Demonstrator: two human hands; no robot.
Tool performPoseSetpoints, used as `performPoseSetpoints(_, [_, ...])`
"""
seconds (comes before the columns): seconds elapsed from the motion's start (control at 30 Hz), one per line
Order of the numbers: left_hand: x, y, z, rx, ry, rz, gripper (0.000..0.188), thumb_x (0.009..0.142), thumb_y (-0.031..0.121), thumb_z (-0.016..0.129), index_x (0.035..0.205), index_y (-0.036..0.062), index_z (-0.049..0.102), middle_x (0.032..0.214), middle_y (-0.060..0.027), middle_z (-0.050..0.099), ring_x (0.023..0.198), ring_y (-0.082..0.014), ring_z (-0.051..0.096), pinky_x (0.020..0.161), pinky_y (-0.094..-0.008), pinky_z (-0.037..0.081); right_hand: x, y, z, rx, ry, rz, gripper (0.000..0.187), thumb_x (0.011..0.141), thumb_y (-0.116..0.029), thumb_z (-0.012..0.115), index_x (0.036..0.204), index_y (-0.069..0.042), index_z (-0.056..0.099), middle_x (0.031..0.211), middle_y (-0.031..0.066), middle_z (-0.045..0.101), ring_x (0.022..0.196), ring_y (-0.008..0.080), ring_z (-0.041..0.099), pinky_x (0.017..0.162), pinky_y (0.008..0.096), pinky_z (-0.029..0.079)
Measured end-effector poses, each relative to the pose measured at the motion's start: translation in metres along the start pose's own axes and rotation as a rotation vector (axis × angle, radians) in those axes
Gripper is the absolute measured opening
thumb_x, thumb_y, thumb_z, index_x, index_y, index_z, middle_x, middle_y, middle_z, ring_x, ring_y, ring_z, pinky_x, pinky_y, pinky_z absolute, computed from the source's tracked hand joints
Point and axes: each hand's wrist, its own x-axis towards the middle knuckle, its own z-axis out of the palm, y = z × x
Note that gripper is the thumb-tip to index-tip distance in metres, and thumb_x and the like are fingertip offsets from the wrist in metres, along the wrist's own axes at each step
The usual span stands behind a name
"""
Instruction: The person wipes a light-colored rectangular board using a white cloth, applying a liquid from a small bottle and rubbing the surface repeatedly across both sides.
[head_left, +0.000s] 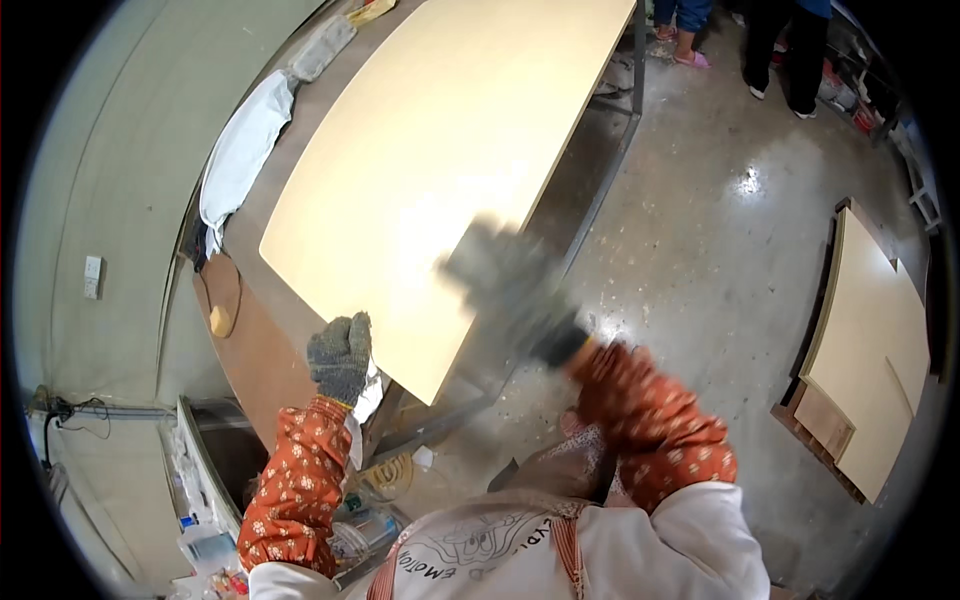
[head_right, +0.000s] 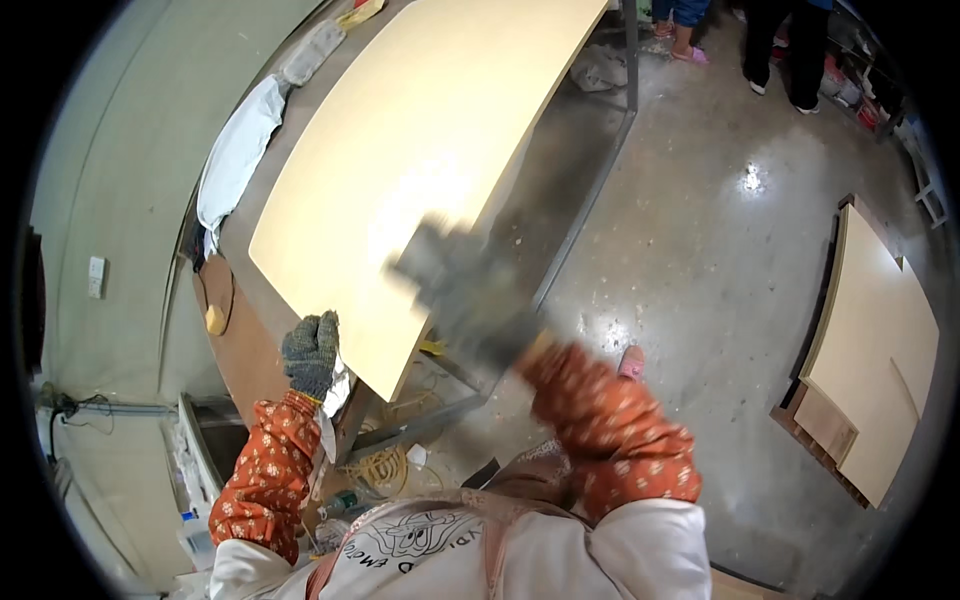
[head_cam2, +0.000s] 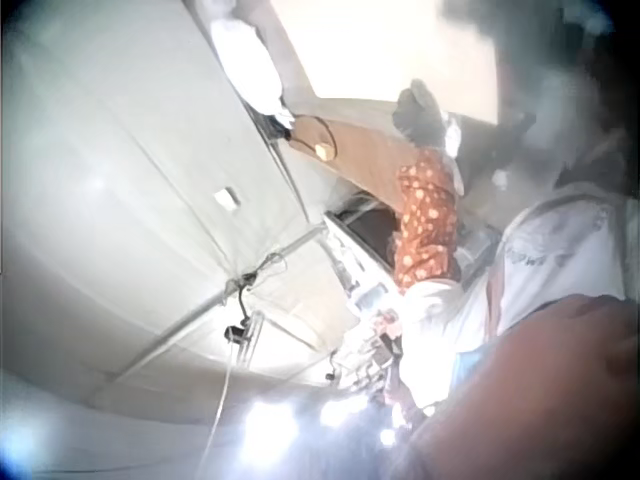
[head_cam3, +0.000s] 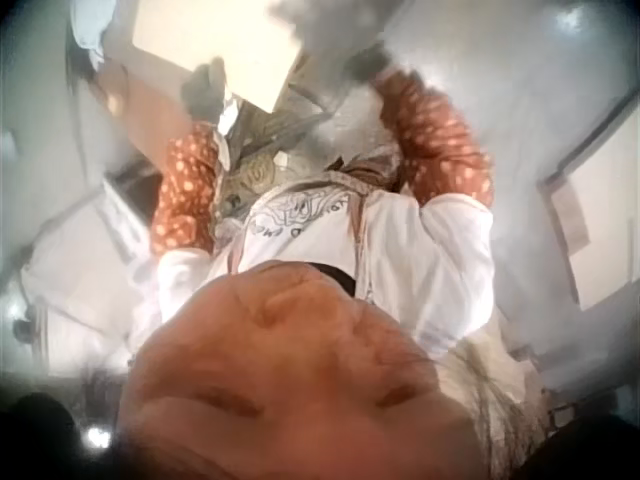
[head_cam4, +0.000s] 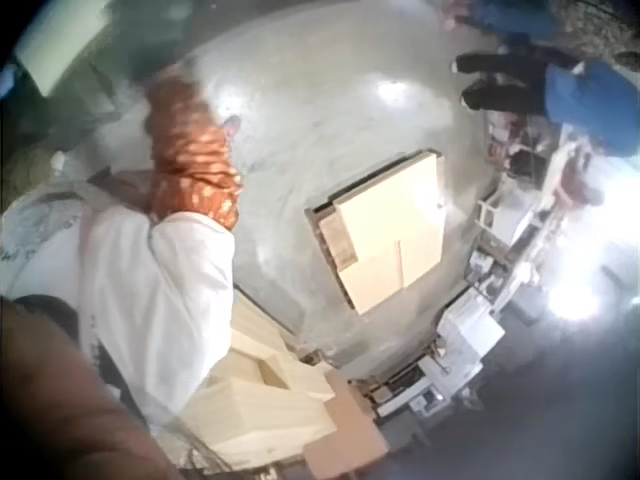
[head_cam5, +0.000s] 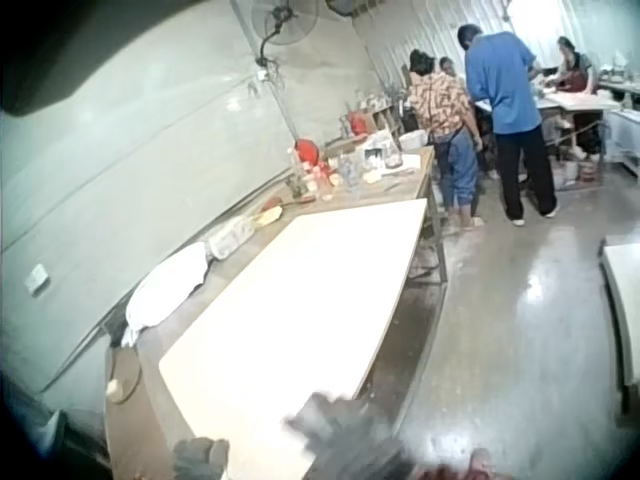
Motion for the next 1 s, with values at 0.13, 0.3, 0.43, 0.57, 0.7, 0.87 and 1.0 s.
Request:
performPoseSetpoints(0.13, [0.005, 0.001, 0.007, -0.143, -0.035, -0.056, 0.033, 0.093, 0.03, 0.057, 0.07, 0.0061, 0.061, 0.065, -0.0159, 0.059, 0.059, -0.0365, 0.057, 0.058, -0.0486, 0.042, 0.039, 0.115, -0.053, -0.346, 0.041, 0.39, 0.048, 0.092, -0.036, 0.05, 0.138, -0.025, 0.048, 0.142, 0.0197, 0.038, 0.118, 0.0372, 0.046, 0.099, 0.0504, 0.038])
performPoseSetpoints(0.3, [0.0, 0.007, -0.002, 0.056, 0.008, -0.031, 0.033, 0.091, 0.027, 0.06, 0.065, 0.0064, 0.057, 0.062, -0.0175, 0.057, 0.055, -0.0381, 0.055, 0.057, -0.0485, 0.042, 0.016, 0.028, -0.019, -0.48, 0.13, 0.254, 0.051, 0.087, -0.027, 0.055, 0.137, -0.02, 0.048, 0.143, 0.0162, 0.04, 0.128, 0.0332, 0.041, 0.104, 0.0489, 0.036])
performPoseSetpoints(0.43, [-0.005, -0.005, 0.003, 0.025, 0.009, 0.057, 0.03, 0.09, 0.026, 0.061, 0.066, 0.0078, 0.059, 0.062, -0.0157, 0.058, 0.055, -0.0364, 0.055, 0.056, -0.047, 0.042, -0.013, -0.026, -0.009, -0.088, 0.067, 0.015, 0.055, 0.091, -0.036, 0.052, 0.143, -0.022, 0.042, 0.15, 0.0111, 0.035, 0.138, 0.0303, 0.033, 0.112, 0.0474, 0.029])
performPoseSetpoints(0.57, [-0.001, 0.006, -0.002, 0.082, 0.036, 0.162, 0.029, 0.09, 0.025, 0.062, 0.069, 0.0045, 0.059, 0.066, -0.0182, 0.059, 0.06, -0.039, 0.056, 0.057, -0.0499, 0.041, 0.014, 0.056, -0.023, -0.23, 0.203, -0.069, 0.051, 0.092, -0.04, 0.051, 0.141, -0.027, 0.045, 0.149, 0.0133, 0.037, 0.135, 0.0303, 0.037, 0.11, 0.0501, 0.03])
performPoseSetpoints(0.7, [0.007, 0.001, -0.007, 0.221, -0.173, 0.161, 0.029, 0.092, 0.028, 0.058, 0.073, 0.0062, 0.061, 0.07, -0.0172, 0.062, 0.061, -0.0392, 0.057, 0.059, -0.0517, 0.042, 0.061, 0.19, -0.077, -0.497, 0.397, 0.316, 0.046, 0.089, -0.032, 0.056, 0.134, -0.026, 0.052, 0.132, 0.016, 0.05, 0.111, 0.0303, 0.051, 0.092, 0.0445, 0.042])
performPoseSetpoints(0.87, [0.041, 0.017, -0.012, 0.57, -0.67, 0.123, 0.031, 0.092, 0.038, 0.049, 0.09, 0.0129, 0.066, 0.084, -0.0118, 0.07, 0.074, -0.0319, 0.067, 0.069, -0.0478, 0.051, 0.04, 0.165, -0.029, -0.433, 0.253, 0.303, 0.046, 0.091, -0.031, 0.051, 0.136, -0.018, 0.05, 0.14, 0.0107, 0.044, 0.136, 0.0306, 0.032, 0.105, 0.0541, 0.032])
performPoseSetpoints(1.0, [0.111, 0.069, 0.004, 0.493, -0.656, 0.124, 0.037, 0.093, 0.042, 0.045, 0.089, 0.0114, 0.065, 0.084, -0.0123, 0.07, 0.076, -0.0316, 0.068, 0.074, -0.0451, 0.051, -0.01, 0.014, 0.016, -0.019, 0.293, -0.076, 0.05, 0.086, -0.029, 0.055, 0.135, -0.027, 0.049, 0.145, 0.0102, 0.041, 0.137, 0.033, 0.033, 0.111, 0.0561, 0.028])
